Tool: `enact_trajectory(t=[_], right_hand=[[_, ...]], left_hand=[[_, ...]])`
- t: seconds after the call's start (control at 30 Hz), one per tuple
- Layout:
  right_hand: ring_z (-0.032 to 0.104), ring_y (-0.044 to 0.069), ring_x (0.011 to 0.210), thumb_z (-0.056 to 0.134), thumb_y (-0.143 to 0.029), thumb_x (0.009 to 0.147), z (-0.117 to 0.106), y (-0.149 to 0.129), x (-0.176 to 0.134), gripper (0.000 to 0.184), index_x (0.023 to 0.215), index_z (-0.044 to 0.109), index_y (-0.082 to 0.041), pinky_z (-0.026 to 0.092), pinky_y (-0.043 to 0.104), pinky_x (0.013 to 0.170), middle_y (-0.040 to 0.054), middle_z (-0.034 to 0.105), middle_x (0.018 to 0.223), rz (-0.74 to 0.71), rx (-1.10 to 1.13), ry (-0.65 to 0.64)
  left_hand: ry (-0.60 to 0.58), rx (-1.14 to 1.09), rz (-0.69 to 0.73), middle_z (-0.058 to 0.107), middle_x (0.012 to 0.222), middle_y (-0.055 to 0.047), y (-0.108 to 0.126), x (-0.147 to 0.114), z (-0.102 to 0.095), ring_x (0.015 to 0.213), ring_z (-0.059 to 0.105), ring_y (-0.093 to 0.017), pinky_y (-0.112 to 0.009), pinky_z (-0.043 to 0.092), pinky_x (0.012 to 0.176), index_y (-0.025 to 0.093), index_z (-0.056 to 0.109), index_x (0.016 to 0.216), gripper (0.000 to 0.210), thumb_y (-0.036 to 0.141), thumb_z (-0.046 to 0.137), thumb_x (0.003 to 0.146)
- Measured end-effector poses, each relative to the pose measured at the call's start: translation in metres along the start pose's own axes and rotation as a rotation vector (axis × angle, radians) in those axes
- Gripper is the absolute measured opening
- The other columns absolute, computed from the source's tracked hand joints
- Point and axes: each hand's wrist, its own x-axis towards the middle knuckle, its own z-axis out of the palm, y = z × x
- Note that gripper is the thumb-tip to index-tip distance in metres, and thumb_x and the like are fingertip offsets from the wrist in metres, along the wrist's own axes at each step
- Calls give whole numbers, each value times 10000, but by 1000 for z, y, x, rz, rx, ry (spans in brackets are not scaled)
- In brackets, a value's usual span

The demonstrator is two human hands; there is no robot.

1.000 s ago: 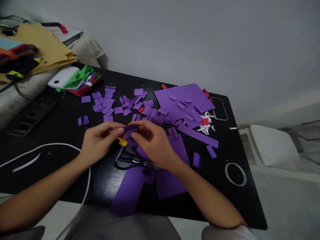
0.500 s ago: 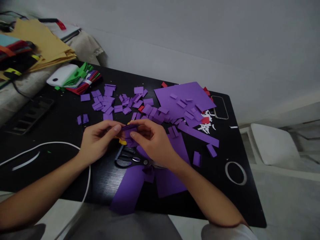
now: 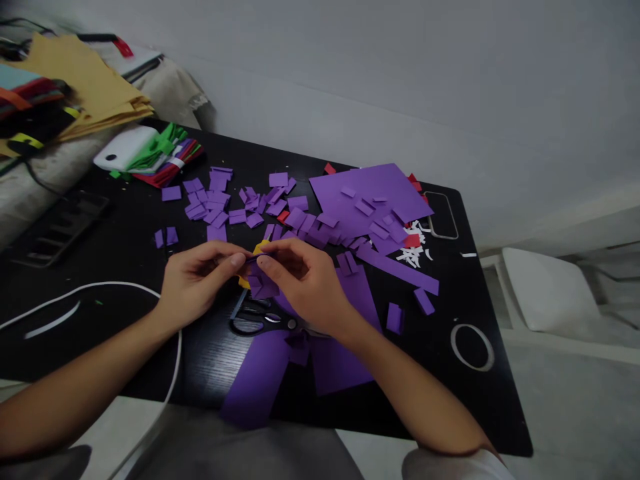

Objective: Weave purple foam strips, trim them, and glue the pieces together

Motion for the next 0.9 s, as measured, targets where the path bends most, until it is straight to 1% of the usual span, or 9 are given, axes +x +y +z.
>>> enact_trajectory(t=[0.17,0.37,0.57,0.67,0.77,0.9], right_hand=[[754,188,972,768,-353,897,0,0,0,207,1062,761,-228,619,336,891,42,793,1048,-4,-1,0],[762,204,980,764,-353,896,0,0,-1,216,1078,765,-237,632,366,898,40,795,1060,-7,-32,7],[753,198,1001,743,-286,897,0,-1,-2,218,1107,751,-230,624,367,932,44,786,1093,-10,-24,0],[747,204,1008,722,-255,896,0,-2,-3,230,1124,733,-230,622,375,924,46,778,1080,-10,-43,-11],[752,199,953,701,-234,897,1,-3,-4,267,1163,684,-246,626,371,880,32,768,1007,0,-49,-16],[758,176,837,716,-217,877,1,-2,-5,346,1182,563,-278,631,352,819,-16,749,901,31,18,3]], left_hand=[[-8,-6,-19,766,704,-38,-1,-1,-1,613,738,-170,-263,621,600,172,751,889,268,437,721,913],[-14,-12,-9,765,700,-35,-2,-1,-1,618,739,-166,-258,621,618,173,743,882,258,427,713,917],[-20,-25,-17,765,701,-27,-2,0,-1,616,737,-160,-254,621,624,179,741,886,208,381,710,925],[-16,-35,-30,767,713,-27,-4,0,-1,633,742,-166,-264,630,635,183,738,894,216,391,697,935],[2,-14,-39,766,711,-26,-4,0,0,629,741,-168,-261,625,632,189,742,894,211,393,699,931],[23,18,-25,765,714,-22,-4,-1,1,624,738,-160,-246,611,629,196,751,889,192,377,702,926]])
